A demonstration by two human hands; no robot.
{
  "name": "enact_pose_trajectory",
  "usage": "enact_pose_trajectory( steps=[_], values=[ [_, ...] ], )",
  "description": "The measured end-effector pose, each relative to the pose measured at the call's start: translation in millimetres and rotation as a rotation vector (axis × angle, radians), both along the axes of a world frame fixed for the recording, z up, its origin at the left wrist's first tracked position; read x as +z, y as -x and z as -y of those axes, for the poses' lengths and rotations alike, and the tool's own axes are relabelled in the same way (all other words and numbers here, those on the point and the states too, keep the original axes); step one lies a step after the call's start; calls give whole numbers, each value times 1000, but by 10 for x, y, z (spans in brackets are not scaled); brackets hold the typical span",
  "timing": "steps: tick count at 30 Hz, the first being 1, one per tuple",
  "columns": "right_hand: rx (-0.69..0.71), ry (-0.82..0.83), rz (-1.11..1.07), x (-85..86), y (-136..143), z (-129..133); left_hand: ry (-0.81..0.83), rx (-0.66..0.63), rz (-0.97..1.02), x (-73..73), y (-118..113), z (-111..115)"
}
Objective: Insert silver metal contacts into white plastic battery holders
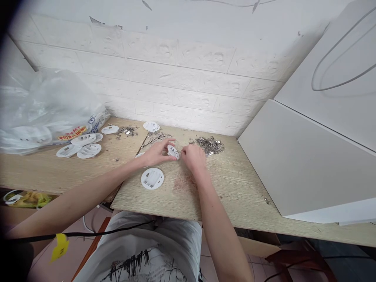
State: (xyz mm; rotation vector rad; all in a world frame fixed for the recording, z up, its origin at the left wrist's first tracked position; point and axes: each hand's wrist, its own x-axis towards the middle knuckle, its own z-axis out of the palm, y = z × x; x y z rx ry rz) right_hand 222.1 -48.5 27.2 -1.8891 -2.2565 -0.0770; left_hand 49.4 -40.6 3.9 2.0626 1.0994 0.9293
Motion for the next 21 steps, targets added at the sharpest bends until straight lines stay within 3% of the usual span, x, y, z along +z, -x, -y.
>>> enact_pose_trajectory(
  steps=[21],
  values=[
    [4,-30,4,-26,68,8,22,27,21,4,-28,-19]
  ],
)
